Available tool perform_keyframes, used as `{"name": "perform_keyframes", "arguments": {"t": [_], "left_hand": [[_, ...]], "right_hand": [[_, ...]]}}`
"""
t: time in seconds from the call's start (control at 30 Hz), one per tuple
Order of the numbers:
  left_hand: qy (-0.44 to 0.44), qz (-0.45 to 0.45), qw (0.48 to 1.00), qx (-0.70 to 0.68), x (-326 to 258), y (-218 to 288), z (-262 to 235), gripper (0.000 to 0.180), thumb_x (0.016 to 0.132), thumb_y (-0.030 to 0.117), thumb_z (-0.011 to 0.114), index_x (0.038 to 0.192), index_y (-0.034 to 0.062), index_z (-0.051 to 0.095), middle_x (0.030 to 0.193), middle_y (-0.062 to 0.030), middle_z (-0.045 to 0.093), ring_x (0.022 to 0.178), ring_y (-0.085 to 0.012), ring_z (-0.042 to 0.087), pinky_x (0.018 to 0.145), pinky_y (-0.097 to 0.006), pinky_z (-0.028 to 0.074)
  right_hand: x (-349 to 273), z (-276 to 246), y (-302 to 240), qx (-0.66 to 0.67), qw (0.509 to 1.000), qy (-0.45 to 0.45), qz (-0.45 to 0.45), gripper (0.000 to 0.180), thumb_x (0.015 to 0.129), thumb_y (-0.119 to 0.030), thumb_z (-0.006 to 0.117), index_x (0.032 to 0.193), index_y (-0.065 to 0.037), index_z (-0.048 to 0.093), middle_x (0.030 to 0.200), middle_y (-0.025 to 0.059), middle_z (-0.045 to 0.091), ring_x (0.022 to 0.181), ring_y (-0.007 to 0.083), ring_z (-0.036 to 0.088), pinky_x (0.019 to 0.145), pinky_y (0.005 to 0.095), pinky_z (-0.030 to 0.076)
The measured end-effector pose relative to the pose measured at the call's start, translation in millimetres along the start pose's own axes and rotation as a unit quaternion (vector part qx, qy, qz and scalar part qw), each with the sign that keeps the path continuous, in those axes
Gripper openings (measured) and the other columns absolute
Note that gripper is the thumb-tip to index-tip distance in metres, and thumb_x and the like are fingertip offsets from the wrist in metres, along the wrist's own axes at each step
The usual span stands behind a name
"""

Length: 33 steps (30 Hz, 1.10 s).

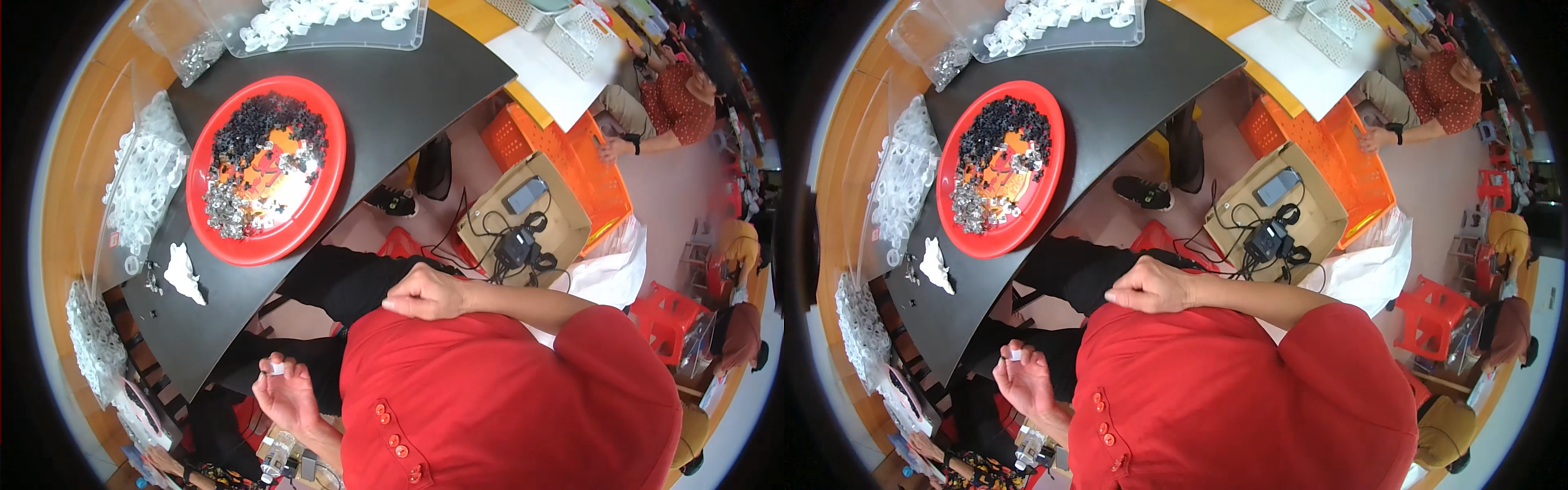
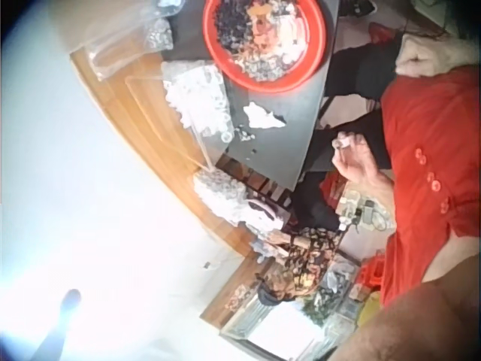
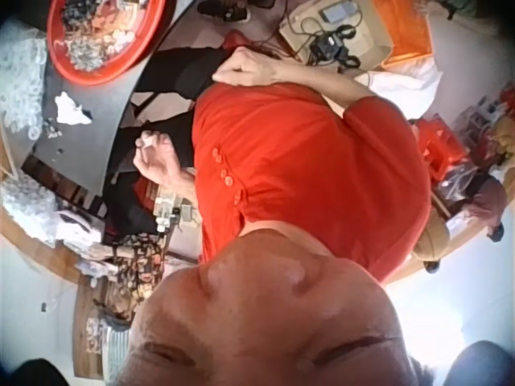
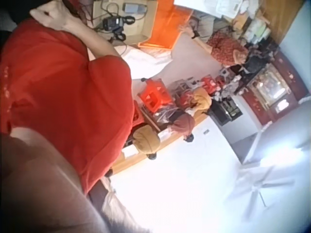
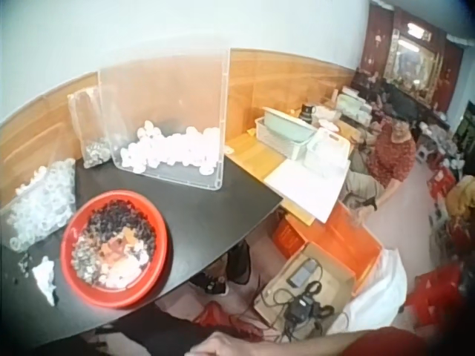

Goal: Assembling small white plastic components by inserting metal pins or black plastic pieces.

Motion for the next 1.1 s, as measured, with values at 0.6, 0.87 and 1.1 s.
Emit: {"name": "perform_keyframes", "arguments": {"t": [0.6,0.87,1.1], "left_hand": [[0.050,-0.113,0.990,0.068,60,-35,-105,0.020,0.085,0.021,0.055,0.092,0.0022,0.059,0.097,-0.0095,0.059,0.074,-0.0184,0.053,0.070,-0.031,0.044],[0.073,-0.092,0.978,0.174,59,-49,-112,0.012,0.084,0.018,0.055,0.089,0.0084,0.052,0.093,-0.0090,0.058,0.071,-0.0159,0.054,0.067,-0.025,0.045],[0.013,-0.114,0.962,0.248,49,-57,-104,0.019,0.080,0.024,0.056,0.087,0.0086,0.046,0.087,-0.0111,0.052,0.070,-0.0175,0.047,0.068,-0.028,0.040]], "right_hand": [[7,-53,-105,0.141,0.942,0.103,-0.286,0.022,0.071,-0.006,0.049,0.052,-0.009,0.039,0.050,0.0021,0.042,0.041,0.0173,0.040,0.044,0.0306,0.032],[-20,-60,-216,0.135,0.742,0.255,-0.605,0.033,0.080,-0.014,0.046,0.049,-0.013,0.033,0.048,-0.0019,0.037,0.039,0.0128,0.034,0.049,0.0290,0.032],[-40,-16,-242,0.109,0.546,0.328,-0.763,0.034,0.084,-0.002,0.047,0.054,-0.015,0.039,0.055,-0.0039,0.041,0.047,0.0091,0.036,0.044,0.0242,0.025]]}}
Point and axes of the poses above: each hand's wrist, its own x-axis towards the middle knuckle, its own z-axis out of the palm, y = z × x, the point moved 3 cm from there along x, towards the middle knuckle
